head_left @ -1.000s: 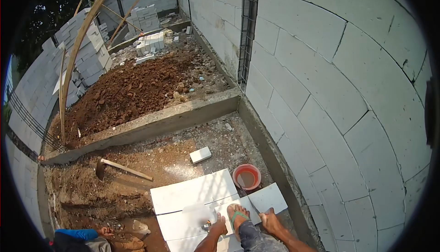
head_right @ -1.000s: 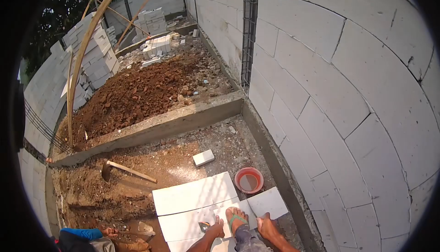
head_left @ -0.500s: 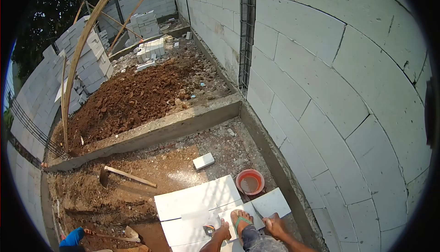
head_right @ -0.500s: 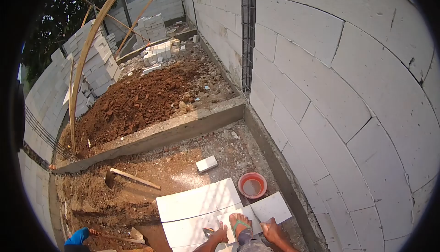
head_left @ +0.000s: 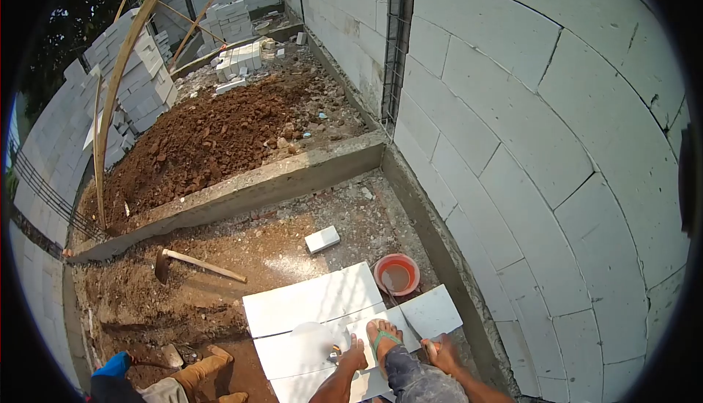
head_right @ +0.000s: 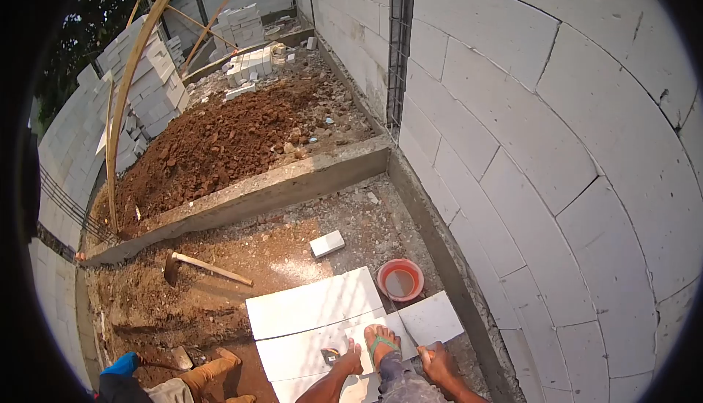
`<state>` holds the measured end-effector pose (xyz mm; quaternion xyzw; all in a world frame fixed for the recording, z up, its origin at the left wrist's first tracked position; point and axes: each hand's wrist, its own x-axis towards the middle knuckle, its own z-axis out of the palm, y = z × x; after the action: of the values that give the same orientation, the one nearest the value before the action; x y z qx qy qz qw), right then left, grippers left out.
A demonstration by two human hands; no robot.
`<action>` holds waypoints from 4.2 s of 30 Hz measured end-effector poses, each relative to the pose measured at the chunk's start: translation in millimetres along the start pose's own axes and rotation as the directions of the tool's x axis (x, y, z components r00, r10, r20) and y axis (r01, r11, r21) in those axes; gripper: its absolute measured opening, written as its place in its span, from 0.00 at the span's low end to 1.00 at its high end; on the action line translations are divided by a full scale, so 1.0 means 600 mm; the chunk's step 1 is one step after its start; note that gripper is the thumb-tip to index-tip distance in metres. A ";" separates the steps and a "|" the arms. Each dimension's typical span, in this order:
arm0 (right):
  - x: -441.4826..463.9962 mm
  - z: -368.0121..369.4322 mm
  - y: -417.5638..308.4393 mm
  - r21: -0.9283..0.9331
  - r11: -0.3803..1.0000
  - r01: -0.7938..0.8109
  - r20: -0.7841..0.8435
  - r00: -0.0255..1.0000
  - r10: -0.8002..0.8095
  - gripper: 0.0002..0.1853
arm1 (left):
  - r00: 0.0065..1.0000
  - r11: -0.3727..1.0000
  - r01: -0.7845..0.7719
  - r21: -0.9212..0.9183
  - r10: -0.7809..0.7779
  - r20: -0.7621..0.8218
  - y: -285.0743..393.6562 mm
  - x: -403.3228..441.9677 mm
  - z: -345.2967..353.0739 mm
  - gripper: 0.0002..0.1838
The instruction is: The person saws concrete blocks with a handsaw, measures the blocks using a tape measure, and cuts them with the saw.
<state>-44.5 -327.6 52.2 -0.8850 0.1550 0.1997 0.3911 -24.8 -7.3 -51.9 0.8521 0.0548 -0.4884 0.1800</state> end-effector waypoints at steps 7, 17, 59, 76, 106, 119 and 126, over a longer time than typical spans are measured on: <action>0.081 0.080 -0.253 -0.141 0.968 0.207 0.265 0.950 -0.164 0.27 | 1.000 1.000 -0.011 0.017 0.010 0.016 -0.001 -0.019 -0.010 0.54; 0.071 0.000 -0.099 -0.023 0.999 0.023 0.038 0.999 -0.022 0.33 | 0.999 0.999 -0.043 0.020 0.042 0.017 0.007 -0.018 -0.024 0.55; -0.074 -0.015 -0.058 0.118 0.993 -0.020 0.112 0.994 0.007 0.27 | 0.986 0.992 -0.108 0.061 0.115 -0.120 -0.027 0.000 0.027 0.54; -0.130 -0.041 -0.047 0.235 0.971 -0.044 0.046 0.998 0.034 0.21 | 0.983 0.990 -0.096 0.106 0.111 -0.147 -0.033 0.038 0.044 0.56; -0.147 -0.021 0.049 0.245 0.960 0.132 0.033 0.989 -0.145 0.20 | 0.980 0.982 -0.165 0.093 0.174 -0.093 -0.026 0.016 0.017 0.58; -0.039 -0.019 -0.057 0.067 0.997 -0.046 0.145 0.989 0.035 0.20 | 0.977 0.981 -0.172 0.090 0.181 -0.109 -0.013 0.005 0.011 0.56; -0.333 -0.089 0.069 0.227 0.974 0.020 0.088 0.995 -0.041 0.22 | 0.989 0.992 -0.121 0.037 0.124 -0.086 -0.019 0.014 0.016 0.57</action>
<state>-224.2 -371.0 154.0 -0.8269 0.1449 0.2150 0.4990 -31.7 -0.8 -66.3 0.8773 0.0024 -0.4393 0.1933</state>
